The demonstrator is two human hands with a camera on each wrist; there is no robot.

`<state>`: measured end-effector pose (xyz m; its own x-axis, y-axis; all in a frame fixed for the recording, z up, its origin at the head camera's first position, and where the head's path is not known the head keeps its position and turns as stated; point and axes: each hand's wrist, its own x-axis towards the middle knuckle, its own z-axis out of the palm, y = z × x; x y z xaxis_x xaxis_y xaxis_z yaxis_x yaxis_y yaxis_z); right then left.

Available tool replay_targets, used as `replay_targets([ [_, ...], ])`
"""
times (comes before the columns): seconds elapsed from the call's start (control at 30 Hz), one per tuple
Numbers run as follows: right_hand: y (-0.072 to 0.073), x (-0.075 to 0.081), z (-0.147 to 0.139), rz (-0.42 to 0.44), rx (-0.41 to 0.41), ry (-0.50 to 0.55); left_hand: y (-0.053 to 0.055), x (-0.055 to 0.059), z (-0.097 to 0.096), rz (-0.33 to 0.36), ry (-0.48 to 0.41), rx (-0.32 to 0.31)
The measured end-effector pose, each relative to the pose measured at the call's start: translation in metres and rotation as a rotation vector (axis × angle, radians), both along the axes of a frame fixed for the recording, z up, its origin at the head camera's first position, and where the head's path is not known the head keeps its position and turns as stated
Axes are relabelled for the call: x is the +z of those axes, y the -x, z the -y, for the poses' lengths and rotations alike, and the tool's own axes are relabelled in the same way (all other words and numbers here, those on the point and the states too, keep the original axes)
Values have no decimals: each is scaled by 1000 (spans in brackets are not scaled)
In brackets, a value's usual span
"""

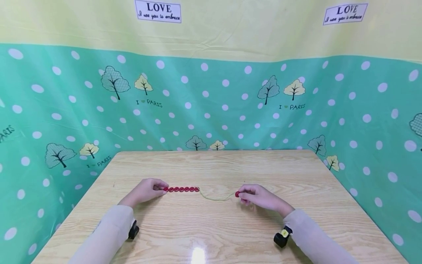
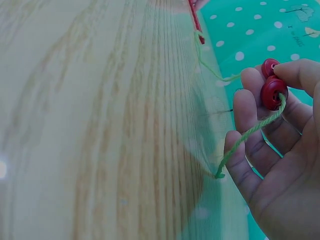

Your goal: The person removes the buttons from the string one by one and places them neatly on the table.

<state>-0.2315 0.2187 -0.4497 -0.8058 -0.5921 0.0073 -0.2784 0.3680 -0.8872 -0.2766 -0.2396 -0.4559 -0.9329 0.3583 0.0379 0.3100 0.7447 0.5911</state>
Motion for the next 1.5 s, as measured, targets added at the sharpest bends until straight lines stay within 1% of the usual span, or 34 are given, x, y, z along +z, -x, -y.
replay_targets([
  [0.07, 0, 0, 0, 1, -1, -3, 0, 0, -1, 8, -4, 13],
  [0.13, 1, 0, 0, 1, -1, -4, -1, 0, 0, 9, -4, 13],
  [0.2, 1, 0, 0, 1, -2, -5, -1, 0, -1, 23, -8, 31],
  [0.4, 0, 1, 0, 7, -10, -4, -2, 4, -1, 40, -4, 42],
  [0.57, 0, 1, 0, 12, -10, -6, -2, 7, -4, 13, 12, 37],
  [0.8, 0, 0, 1, 18, -14, -5, 0, 11, -14, -21, 21, 19],
  [0.93, 0, 1, 2, 12, -18, -17, -2, 18, -23, -55, 5, -11],
  [1.0, 0, 1, 2, 10, -19, -21, -4, 20, -29, -75, -22, -34],
  [1.17, 0, 1, 3, 18, -21, -18, -5, 23, -44, -118, -87, -92],
  [1.37, 0, 1, 4, 28, -23, -14, -6, 29, -61, -161, -120, -158],
  [1.5, 0, 0, 4, 29, -21, -14, -6, 33, -69, -184, -129, -190],
])
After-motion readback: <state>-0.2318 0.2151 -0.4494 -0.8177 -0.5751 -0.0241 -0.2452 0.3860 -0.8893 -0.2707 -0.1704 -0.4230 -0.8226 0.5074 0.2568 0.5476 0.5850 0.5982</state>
